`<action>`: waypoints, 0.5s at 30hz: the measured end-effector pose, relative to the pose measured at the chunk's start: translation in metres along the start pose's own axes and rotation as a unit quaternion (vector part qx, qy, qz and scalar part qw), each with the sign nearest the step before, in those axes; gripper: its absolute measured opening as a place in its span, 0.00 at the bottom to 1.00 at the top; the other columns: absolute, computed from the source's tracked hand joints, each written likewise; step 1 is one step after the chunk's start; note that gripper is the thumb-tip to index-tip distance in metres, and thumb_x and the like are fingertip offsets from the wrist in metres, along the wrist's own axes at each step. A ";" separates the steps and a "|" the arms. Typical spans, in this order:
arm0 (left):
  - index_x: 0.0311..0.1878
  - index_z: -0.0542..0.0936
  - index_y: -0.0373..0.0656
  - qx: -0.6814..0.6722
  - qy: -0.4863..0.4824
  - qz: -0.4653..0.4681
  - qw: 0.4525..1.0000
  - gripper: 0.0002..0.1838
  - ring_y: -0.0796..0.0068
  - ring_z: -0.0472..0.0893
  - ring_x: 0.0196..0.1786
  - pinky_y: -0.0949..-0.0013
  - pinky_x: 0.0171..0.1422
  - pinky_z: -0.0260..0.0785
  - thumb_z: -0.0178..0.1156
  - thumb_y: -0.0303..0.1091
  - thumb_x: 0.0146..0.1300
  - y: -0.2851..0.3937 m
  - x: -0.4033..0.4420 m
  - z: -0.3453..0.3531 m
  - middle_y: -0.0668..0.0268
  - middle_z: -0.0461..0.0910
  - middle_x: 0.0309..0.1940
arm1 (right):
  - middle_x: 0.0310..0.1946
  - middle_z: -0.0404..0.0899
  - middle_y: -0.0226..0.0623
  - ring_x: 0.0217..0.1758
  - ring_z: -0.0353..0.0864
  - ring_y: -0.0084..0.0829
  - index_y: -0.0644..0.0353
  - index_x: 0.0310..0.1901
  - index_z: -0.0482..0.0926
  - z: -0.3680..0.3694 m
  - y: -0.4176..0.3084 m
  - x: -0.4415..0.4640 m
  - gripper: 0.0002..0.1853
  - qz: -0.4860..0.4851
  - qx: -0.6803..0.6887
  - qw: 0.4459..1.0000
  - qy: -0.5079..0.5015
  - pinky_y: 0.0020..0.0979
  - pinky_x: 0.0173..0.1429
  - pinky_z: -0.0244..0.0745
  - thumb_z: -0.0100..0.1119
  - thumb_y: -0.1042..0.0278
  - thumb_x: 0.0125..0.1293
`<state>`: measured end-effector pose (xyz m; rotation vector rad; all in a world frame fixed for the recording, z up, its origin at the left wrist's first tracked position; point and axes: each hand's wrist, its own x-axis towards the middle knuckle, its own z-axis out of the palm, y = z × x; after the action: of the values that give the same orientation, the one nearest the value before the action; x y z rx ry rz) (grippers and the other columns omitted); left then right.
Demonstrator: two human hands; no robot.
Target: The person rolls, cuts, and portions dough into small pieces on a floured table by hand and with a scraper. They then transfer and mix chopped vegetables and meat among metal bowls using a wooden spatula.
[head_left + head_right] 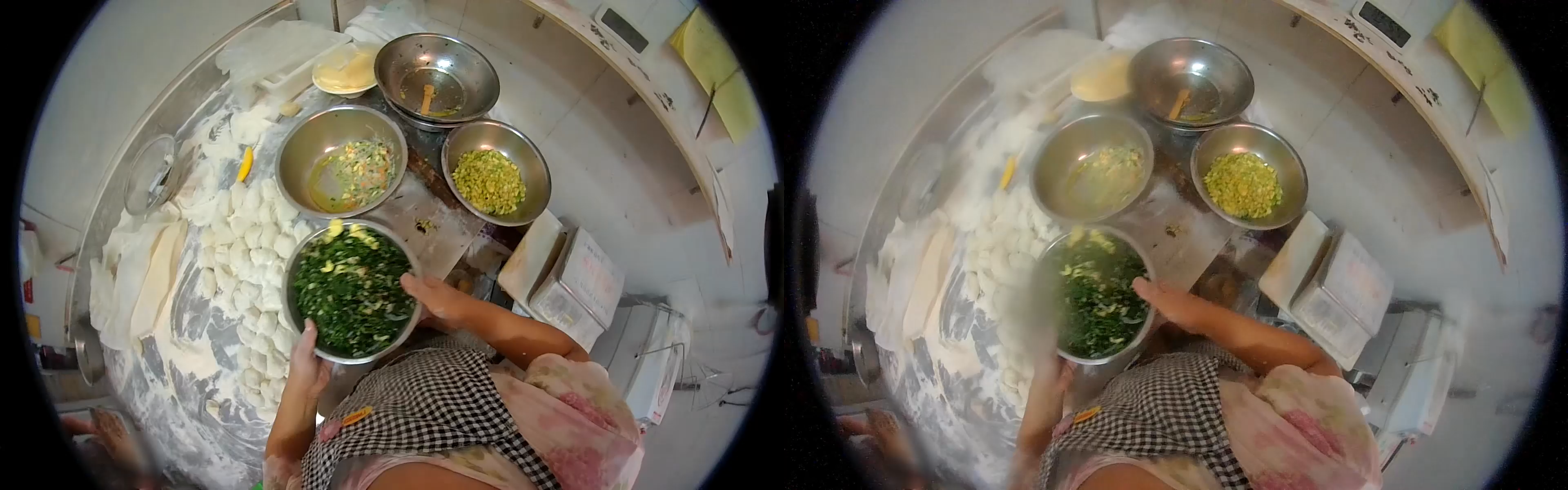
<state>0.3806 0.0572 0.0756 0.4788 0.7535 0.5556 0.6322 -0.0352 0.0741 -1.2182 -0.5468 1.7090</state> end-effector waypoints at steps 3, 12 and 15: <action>0.61 0.62 0.31 0.065 0.023 -0.021 0.997 0.25 0.65 0.75 0.56 0.60 0.58 0.72 0.46 0.43 0.71 -0.005 0.028 0.048 0.54 0.71 0.56 | 0.57 0.69 0.38 0.60 0.68 0.29 0.66 0.62 0.64 -0.035 -0.002 -0.005 0.31 -0.062 0.026 0.994 0.084 0.33 0.64 0.62 0.43 0.46 0.70; 0.73 0.36 0.42 0.246 -0.172 0.101 0.949 0.53 0.55 0.67 0.63 0.55 0.64 0.61 0.46 0.69 0.60 -0.007 0.067 0.068 0.48 0.58 0.66 | 0.60 0.67 0.48 0.55 0.75 0.46 0.61 0.64 0.59 -0.116 -0.134 0.009 0.35 -0.226 0.119 0.954 0.157 0.45 0.51 0.80 0.47 0.41 0.66; 0.72 0.42 0.40 0.207 -0.061 0.030 0.976 0.50 0.57 0.69 0.61 0.57 0.61 0.63 0.47 0.67 0.60 -0.024 0.054 0.007 0.49 0.64 0.62 | 0.55 0.70 0.54 0.50 0.78 0.50 0.66 0.61 0.59 -0.169 -0.179 0.057 0.31 -0.207 0.095 0.945 0.236 0.45 0.44 0.83 0.38 0.45 0.71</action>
<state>0.4252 0.0711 0.0394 0.9169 0.7407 0.4196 0.8573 0.0717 0.1160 -1.2167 -0.3073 1.0436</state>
